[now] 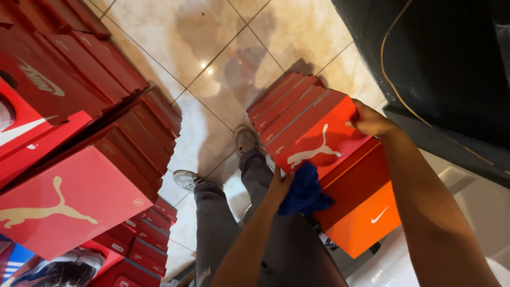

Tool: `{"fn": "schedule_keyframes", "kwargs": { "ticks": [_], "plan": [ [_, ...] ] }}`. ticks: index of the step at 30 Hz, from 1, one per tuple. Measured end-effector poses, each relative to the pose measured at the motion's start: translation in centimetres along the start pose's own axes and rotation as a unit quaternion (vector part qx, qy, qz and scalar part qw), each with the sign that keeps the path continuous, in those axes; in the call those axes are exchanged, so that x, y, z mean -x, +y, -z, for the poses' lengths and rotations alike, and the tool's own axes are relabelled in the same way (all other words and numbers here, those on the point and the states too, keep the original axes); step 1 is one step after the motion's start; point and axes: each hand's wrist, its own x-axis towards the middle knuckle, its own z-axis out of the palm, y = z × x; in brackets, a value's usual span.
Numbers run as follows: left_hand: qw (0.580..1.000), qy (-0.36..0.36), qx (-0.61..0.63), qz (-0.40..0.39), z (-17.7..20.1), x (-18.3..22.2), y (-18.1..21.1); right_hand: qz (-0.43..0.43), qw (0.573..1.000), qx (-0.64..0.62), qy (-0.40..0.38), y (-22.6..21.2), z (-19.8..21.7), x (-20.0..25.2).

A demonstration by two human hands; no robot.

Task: Wiping down shoe boxes and shoes with a cloth to clean them

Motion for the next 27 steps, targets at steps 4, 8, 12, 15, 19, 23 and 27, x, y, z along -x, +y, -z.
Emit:
{"fn": "schedule_keyframes", "kwargs": {
  "ticks": [4,8,12,15,19,23,27],
  "plan": [
    [0.978,0.034,-0.189,0.084,5.3,-3.1,-5.4,0.023,0.989,0.135,0.062,-2.1,-0.8,-0.1],
    [0.981,0.068,-0.174,0.048,8.9,2.9,-4.8,0.184,0.913,0.27,0.243,-14.5,-9.6,6.5],
    [0.983,0.093,0.134,-0.088,12.0,13.9,0.4,0.201,0.969,-0.125,0.068,-11.5,-22.1,6.9],
    [0.955,0.152,0.176,-0.182,15.1,17.2,-0.5,0.232,0.936,-0.23,-0.133,-14.7,-32.6,8.5],
    [0.891,0.173,0.247,-0.339,19.6,19.2,-2.3,0.057,0.787,-0.561,-0.25,-5.9,-41.7,7.2],
    [0.849,0.217,0.271,-0.399,24.6,23.3,-2.6,0.159,0.788,-0.483,-0.347,-22.3,-47.3,9.6],
    [0.809,0.32,0.0,-0.493,29.5,30.0,-2.2,0.225,0.929,-0.214,-0.202,-19.0,-49.9,7.5]
  ]
}}
